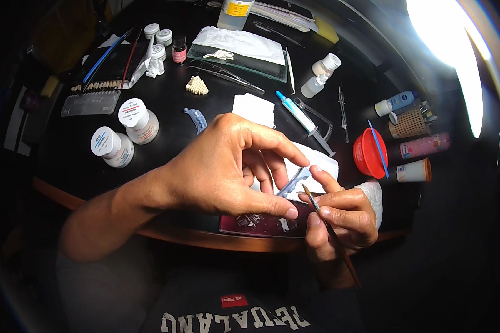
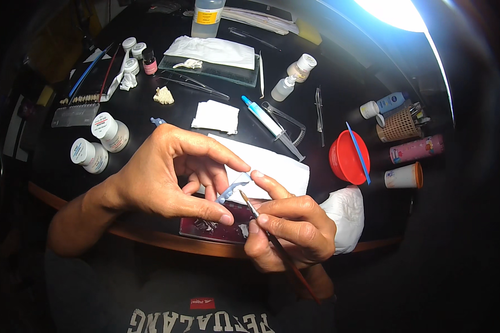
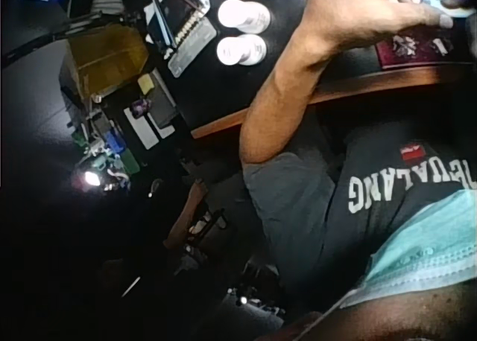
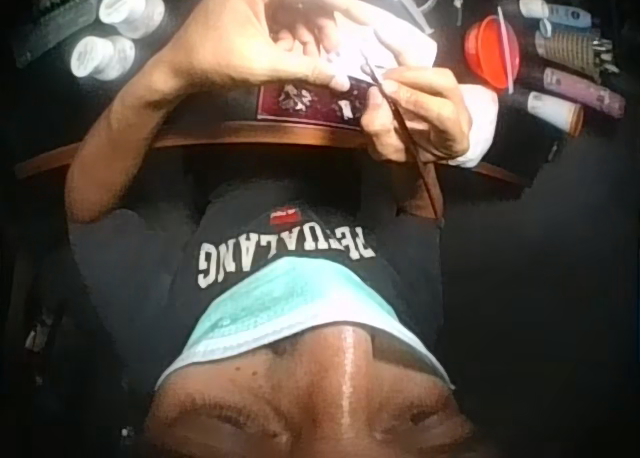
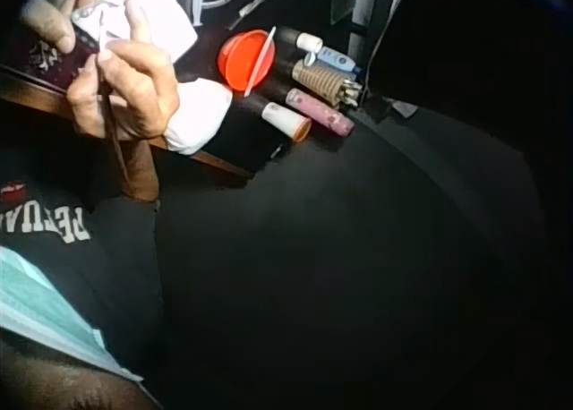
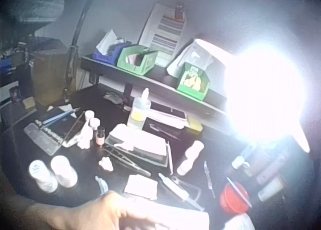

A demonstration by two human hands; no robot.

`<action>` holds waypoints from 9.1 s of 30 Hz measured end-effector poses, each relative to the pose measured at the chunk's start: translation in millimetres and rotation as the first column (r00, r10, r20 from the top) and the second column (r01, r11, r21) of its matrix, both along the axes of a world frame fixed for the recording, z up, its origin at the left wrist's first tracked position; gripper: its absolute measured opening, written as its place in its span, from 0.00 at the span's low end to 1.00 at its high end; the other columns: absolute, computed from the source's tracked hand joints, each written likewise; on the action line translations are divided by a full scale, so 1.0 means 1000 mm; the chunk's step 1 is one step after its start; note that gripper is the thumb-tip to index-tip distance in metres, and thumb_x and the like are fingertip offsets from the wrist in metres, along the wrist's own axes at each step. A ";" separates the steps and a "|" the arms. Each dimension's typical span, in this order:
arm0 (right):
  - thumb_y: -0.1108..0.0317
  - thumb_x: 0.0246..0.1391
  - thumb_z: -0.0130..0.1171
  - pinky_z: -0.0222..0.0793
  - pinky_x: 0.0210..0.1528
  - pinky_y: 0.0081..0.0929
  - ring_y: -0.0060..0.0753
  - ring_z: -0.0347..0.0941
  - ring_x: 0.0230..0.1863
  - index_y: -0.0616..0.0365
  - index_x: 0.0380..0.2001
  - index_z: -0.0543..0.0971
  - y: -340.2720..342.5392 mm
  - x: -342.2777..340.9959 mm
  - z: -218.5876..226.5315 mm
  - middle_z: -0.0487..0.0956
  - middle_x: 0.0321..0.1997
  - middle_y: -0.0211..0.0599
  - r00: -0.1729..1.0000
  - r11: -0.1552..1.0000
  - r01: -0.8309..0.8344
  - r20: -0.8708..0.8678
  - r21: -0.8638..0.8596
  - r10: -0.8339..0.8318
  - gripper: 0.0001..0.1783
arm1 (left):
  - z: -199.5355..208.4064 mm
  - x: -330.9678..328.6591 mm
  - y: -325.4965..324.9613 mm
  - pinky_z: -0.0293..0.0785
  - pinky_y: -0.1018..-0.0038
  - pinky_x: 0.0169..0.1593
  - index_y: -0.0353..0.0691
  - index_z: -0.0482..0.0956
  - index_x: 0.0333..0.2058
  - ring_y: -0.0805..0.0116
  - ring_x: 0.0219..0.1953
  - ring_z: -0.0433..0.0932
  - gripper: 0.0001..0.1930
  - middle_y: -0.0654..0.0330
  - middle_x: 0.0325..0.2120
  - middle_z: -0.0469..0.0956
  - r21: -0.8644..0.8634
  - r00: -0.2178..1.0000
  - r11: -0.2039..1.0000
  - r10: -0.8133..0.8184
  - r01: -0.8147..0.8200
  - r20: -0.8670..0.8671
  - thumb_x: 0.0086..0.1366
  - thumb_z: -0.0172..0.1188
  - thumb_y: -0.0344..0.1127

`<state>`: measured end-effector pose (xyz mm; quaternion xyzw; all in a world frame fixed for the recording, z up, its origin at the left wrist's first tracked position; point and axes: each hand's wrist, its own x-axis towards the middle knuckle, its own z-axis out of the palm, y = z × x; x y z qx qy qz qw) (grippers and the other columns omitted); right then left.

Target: The person applies dental ceramic paste to the frame of a dental prosthesis using a small brush, frequently dipping the brush into white material on a palette and wiping it on a paper towel.

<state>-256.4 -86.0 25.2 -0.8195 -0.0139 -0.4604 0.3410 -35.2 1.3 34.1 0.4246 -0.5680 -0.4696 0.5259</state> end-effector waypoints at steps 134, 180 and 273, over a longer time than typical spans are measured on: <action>0.90 0.38 0.59 0.81 0.53 0.59 0.44 0.84 0.31 0.72 0.36 0.78 -0.017 0.010 0.014 0.78 0.30 0.51 0.998 0.996 -0.070 -0.007 -0.058 0.070 0.17 | 0.003 0.001 0.002 0.61 0.90 0.23 0.38 0.86 0.47 0.89 0.26 0.77 0.24 0.64 0.27 0.85 -0.057 0.993 0.992 0.115 -0.113 0.032 0.50 0.80 0.30; 0.91 0.41 0.57 0.80 0.57 0.55 0.37 0.81 0.33 0.72 0.38 0.76 -0.027 0.009 0.014 0.76 0.33 0.48 0.986 0.986 -0.164 0.002 -0.020 0.164 0.17 | 0.003 0.003 0.002 0.65 0.90 0.24 0.34 0.84 0.49 0.83 0.31 0.82 0.26 0.59 0.31 0.86 0.006 0.994 0.994 0.107 -0.107 0.022 0.49 0.80 0.27; 0.75 0.29 0.59 0.54 0.29 0.26 0.26 0.60 0.24 0.54 0.21 0.75 0.044 -0.052 -0.028 0.75 0.17 0.28 0.910 0.945 0.317 -0.254 -0.076 -0.326 0.09 | -0.004 0.002 -0.004 0.63 0.93 0.22 0.37 0.81 0.48 0.84 0.27 0.82 0.28 0.64 0.26 0.84 -0.280 0.885 0.938 0.298 -0.203 0.358 0.47 0.81 0.29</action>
